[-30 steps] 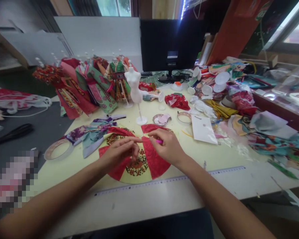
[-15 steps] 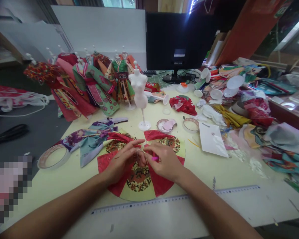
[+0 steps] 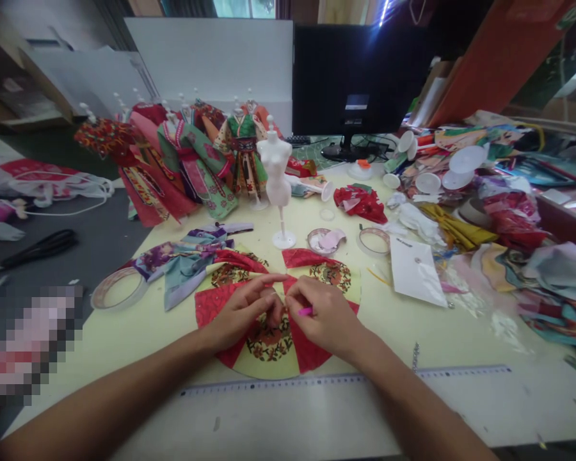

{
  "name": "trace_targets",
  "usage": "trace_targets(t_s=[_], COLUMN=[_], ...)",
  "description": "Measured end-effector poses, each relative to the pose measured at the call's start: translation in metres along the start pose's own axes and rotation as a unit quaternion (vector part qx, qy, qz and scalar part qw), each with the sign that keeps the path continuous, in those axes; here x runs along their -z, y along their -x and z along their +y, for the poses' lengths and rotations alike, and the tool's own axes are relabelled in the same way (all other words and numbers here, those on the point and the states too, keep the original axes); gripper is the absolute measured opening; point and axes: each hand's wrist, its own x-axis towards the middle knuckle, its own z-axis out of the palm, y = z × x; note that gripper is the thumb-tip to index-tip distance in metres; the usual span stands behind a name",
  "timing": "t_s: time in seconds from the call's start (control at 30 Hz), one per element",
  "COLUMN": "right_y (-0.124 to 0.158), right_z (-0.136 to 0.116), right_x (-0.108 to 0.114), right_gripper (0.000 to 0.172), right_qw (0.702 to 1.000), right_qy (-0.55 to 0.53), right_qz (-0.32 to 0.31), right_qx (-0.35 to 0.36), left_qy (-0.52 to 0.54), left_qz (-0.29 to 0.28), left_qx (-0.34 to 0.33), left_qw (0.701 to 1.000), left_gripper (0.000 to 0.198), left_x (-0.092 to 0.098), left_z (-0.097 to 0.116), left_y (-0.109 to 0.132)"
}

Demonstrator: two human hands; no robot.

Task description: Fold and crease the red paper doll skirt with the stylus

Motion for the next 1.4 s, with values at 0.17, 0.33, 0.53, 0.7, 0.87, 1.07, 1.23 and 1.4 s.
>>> trace_targets(t_s=[0.17,0.33,0.53,0.7,0.87,1.07,1.23,1.4], right_y=[0.004,0.006,0.009,0.01,0.013,0.016,0.016,0.015], right_z=[0.001,0.01,0.013,0.01,0.01,0.011,0.012,0.014], right_x=[0.005,0.003,0.001,0.002,0.003,0.0,0.0,0.0], right_gripper=[0.01,0.012,0.016,0.019,0.02,0.027,0.026,0.023], right_qw=[0.999,0.985,0.958,0.941,0.929,0.923,0.92,0.918], right_qy=[0.044,0.153,0.244,0.263,0.27,0.275,0.276,0.286], right_qz=[0.015,0.033,0.061,0.094,0.105,0.091,0.088,0.1], right_qx=[0.015,0.072,0.137,0.191,0.229,0.255,0.262,0.258], left_qy=[-0.117,-0.187,-0.173,-0.091,-0.135,-0.118,0.008,0.057], left_qz=[0.035,0.062,0.07,0.059,0.096,0.003,-0.055,-0.041], left_qx=[-0.004,-0.013,-0.01,0.008,-0.041,-0.003,0.062,0.113], left_qw=[0.992,0.98,0.982,0.994,0.985,0.993,0.997,0.991], left_gripper=[0.036,0.021,0.015,0.021,0.027,0.03,0.033,0.025], left_x=[0.002,0.008,0.01,0.01,0.01,0.003,-0.002,-0.002], left_z=[-0.002,0.001,0.004,-0.003,-0.001,0.009,0.007,0.001], left_y=[0.002,0.001,-0.002,-0.005,-0.004,0.001,0.003,0.003])
